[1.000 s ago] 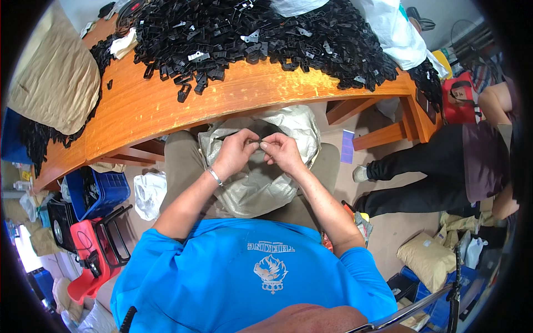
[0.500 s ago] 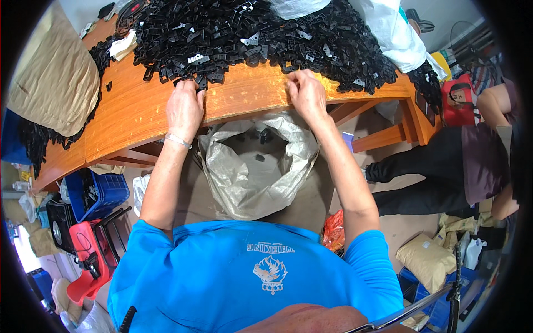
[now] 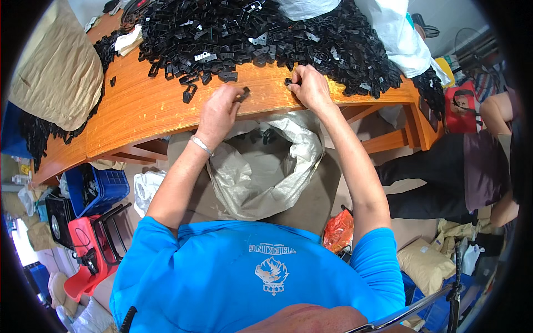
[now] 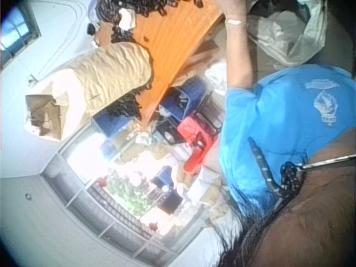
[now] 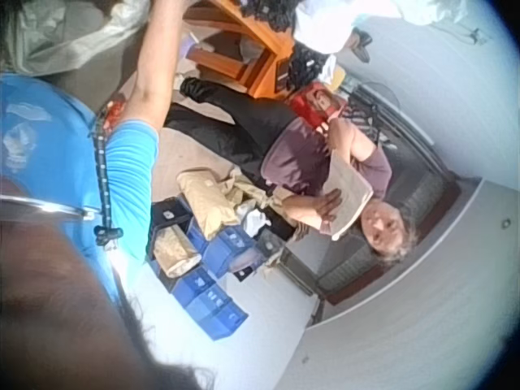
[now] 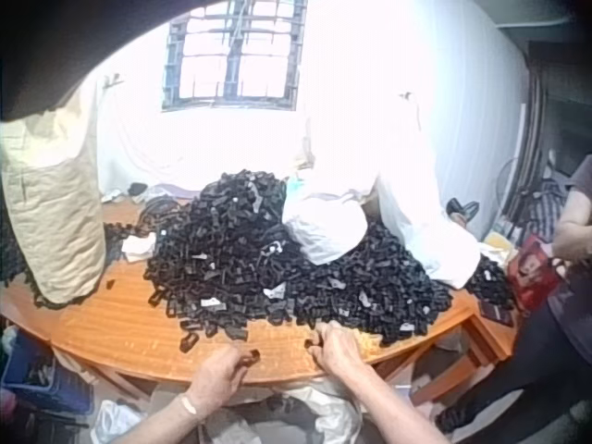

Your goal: The person sorts small black plastic components by hand, taking them from a pile on a wooden table and placing them into a bag.

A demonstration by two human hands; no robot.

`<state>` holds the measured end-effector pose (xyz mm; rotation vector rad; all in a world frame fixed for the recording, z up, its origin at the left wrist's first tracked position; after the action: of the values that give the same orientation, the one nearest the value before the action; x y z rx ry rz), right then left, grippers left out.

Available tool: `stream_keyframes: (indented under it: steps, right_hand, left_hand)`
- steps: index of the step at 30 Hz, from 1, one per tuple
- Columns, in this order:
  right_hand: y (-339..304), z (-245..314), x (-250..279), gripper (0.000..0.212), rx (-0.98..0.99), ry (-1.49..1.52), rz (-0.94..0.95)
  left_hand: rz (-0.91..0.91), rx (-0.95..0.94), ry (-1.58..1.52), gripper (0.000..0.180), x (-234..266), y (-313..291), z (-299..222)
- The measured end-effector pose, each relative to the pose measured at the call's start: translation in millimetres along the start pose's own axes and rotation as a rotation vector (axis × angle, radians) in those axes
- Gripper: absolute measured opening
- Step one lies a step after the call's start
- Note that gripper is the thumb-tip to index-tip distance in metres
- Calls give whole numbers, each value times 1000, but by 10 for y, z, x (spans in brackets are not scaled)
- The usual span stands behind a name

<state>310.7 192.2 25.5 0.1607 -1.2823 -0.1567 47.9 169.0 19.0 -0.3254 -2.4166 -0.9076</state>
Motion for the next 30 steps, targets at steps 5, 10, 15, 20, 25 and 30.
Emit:
stream_keyframes:
  steps: [5,10,15,20,25,30]
  right_hand:
    - [-147,30,-10,27,-43,94,67]
    - [-275,181,-2,29,35,48,78]
    - [-425,636,-9,28,170,308,-27]
    - [-476,793,-156,29,199,371,-41]
    - [-479,848,-115,27,258,354,-82]
    - [-459,855,-158,28,248,359,-110]
  left_hand:
    - [100,-6,-107,45,-164,30,-162]
    - [23,48,-177,51,-101,57,-76]
    - [60,106,-116,57,-117,52,63]
    - [68,166,-137,61,-169,39,128]
    - [61,228,-211,61,-178,46,143]
    - [61,230,-229,66,-199,36,174]
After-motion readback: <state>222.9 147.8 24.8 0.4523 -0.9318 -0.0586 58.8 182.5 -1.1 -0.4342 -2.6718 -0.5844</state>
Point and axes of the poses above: each hand's wrist, its own y-axis towards the middle knuckle, its own x-axis out of the back of the hand, z = x × y, the point moved 6 cm from there along y, towards the middle knuckle, and after that the axes turned 8 degrees about -y, right-handed, at the moved point
